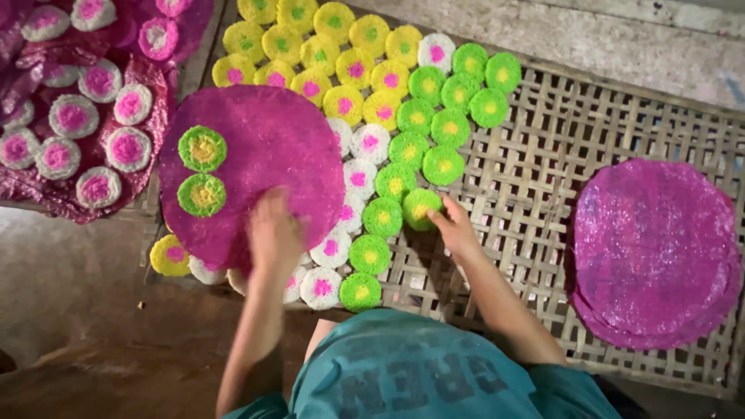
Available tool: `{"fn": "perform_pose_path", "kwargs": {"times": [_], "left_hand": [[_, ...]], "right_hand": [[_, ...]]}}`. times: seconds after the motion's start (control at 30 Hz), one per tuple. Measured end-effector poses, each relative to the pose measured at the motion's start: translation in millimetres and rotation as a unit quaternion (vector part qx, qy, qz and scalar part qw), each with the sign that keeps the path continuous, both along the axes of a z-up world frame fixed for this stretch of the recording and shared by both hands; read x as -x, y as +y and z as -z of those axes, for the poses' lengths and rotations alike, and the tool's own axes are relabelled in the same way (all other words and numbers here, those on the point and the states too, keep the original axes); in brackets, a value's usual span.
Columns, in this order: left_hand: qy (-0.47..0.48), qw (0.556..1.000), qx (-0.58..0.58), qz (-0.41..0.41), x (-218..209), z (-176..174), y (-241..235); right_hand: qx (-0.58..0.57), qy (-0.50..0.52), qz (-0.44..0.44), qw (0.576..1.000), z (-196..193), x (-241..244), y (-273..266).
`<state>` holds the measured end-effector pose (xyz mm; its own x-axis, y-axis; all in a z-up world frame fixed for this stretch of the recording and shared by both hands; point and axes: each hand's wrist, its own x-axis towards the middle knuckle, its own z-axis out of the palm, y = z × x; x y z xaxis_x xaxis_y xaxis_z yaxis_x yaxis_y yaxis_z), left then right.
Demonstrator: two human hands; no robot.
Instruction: The person arranges small colorful circular items onto larger circular bases on a woven tray. They pick up the small circles from piles and place them in patterns on the bases, then move the completed bases to a nearby surface.
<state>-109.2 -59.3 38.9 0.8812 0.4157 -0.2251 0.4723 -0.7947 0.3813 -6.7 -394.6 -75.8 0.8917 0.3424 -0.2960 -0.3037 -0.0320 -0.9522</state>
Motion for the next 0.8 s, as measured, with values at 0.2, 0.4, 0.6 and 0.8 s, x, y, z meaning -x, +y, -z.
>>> {"fn": "perform_pose_path", "kwargs": {"times": [0.2,0.4,0.6,0.8], "left_hand": [[0.064,0.996,-0.06,0.001,26.6,21.1,57.6],[0.136,0.981,0.135,-0.038,6.1,-7.1,33.8],[0.047,0.944,0.325,0.042,-13.4,-46.1,-53.6],[-0.03,0.982,0.139,0.128,-43.8,-41.4,-9.3]], "right_hand": [[0.297,-0.308,-0.022,0.904,-15.1,-12.0,3.8],[0.317,-0.382,0.032,0.868,-42.3,-12.8,19.5],[-0.007,0.115,-0.045,0.992,-31.8,42.2,20.0],[-0.113,0.212,0.052,0.969,2.2,79.2,10.0]]}}
